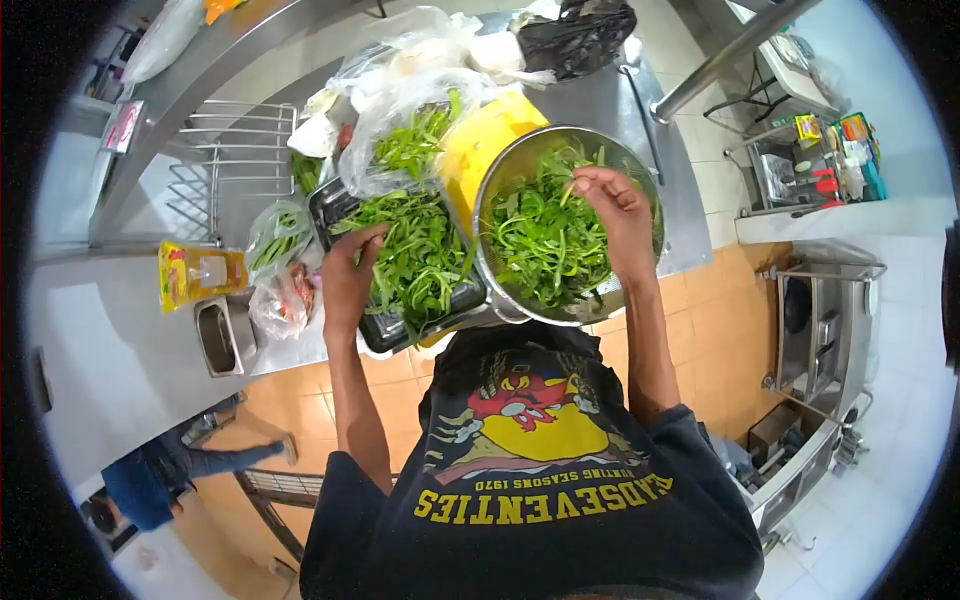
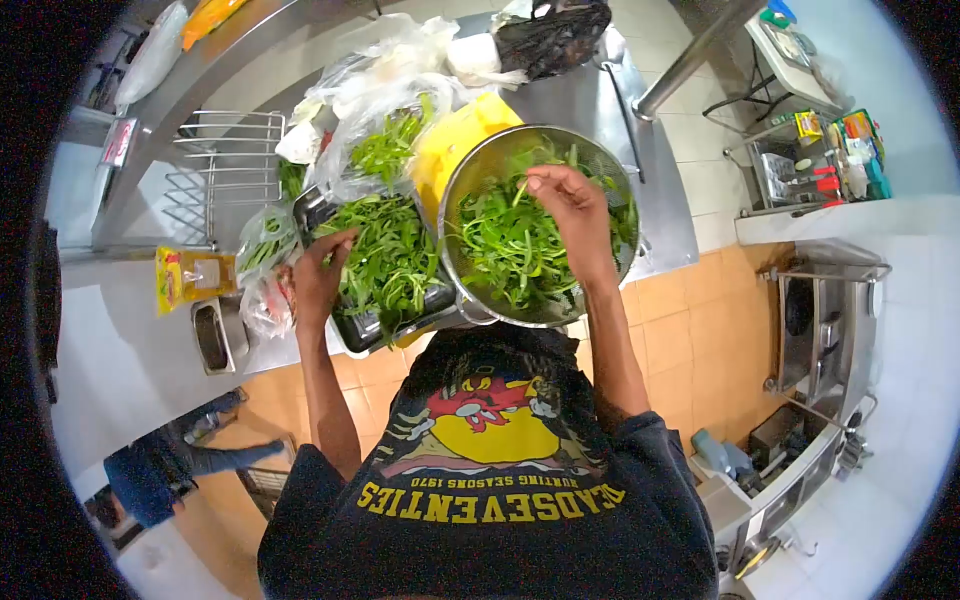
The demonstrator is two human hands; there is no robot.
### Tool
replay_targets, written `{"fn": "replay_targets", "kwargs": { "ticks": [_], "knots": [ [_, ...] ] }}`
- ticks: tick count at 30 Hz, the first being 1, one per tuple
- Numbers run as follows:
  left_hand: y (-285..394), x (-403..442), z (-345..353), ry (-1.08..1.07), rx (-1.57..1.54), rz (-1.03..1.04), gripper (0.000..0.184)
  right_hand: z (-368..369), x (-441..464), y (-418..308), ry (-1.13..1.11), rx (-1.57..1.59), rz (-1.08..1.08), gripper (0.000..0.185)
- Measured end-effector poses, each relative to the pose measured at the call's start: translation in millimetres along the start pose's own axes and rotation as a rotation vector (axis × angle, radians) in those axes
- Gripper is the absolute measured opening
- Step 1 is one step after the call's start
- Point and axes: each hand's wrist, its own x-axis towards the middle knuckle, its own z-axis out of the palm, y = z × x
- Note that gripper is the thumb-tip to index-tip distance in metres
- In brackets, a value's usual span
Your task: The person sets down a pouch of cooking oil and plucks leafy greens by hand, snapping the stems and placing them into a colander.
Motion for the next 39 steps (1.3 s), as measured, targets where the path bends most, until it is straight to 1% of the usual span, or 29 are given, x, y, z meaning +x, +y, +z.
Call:
{"fn": "replay_targets", "kwargs": {
  "ticks": [1,2,4,5,7,8,11,13,15,18,20,24,25,28,29,32,33,36,37,39],
  "knots": [
    [-3,-3,-8,0.041,0.008,0.016,0.019,14,-4,0,-0.019,-0.05,-0.008,0.015],
    [2,-1,-10,0.038,-0.031,-0.045,0.019,21,-5,1,-0.029,-0.099,-0.062,0.014],
    [-9,4,-9,0.079,-0.022,-0.005,0.019,36,-6,1,-0.031,-0.208,-0.18,0.013],
    [-11,5,-9,0.102,-0.073,-0.004,0.019,47,-8,2,-0.07,-0.184,-0.251,0.014],
    [-11,7,-6,0.139,-0.177,-0.002,0.019,71,-10,10,-0.153,-0.229,-0.319,0.015],
    [-11,7,-5,0.136,-0.171,0.004,0.019,80,-11,12,-0.198,-0.251,-0.35,0.015],
    [-12,6,-3,0.125,-0.153,0.01,0.019,100,-18,6,-0.296,-0.536,-0.501,0.018],
    [-13,2,-1,0.113,-0.143,0.008,0.02,100,-15,6,-0.267,-0.58,-0.477,0.018],
    [-11,-3,-4,0.114,-0.07,-0.004,0.02,91,-12,-1,-0.23,-0.604,-0.444,0.016],
    [-5,-8,-2,0.115,-0.062,-0.037,0.02,60,-9,1,-0.063,-0.488,-0.392,0.012],
    [-6,-10,4,0.121,-0.102,-0.022,0.019,28,-7,15,0.064,-0.53,-0.373,0.012],
    [6,-6,25,0.053,-0.15,-0.031,0.018,-17,-15,25,0.192,-0.632,-0.139,0.013],
    [11,-4,32,0.054,-0.143,0.048,0.017,-26,-18,29,0.188,-0.721,-0.206,0.013],
    [32,3,48,-0.013,-0.131,0.102,0.016,-39,-26,46,0.147,-0.668,-0.184,0.013],
    [40,4,52,-0.037,-0.09,0.137,0.019,-41,-28,52,0.148,-0.682,-0.184,0.013],
    [48,12,72,-0.144,-0.076,0.29,0.02,-36,-35,59,0.145,-0.719,-0.181,0.014],
    [55,12,78,-0.165,-0.092,0.296,0.021,-36,-36,62,0.15,-0.719,-0.188,0.013],
    [71,11,88,-0.177,0.161,0.374,0.019,-35,-35,65,0.153,-0.715,-0.198,0.013],
    [69,12,93,-0.191,0.129,0.369,0.021,-35,-35,62,0.147,-0.71,-0.192,0.013],
    [68,15,95,-0.201,0.202,0.372,0.022,-36,-33,60,0.136,-0.705,-0.196,0.013]
  ]
}}
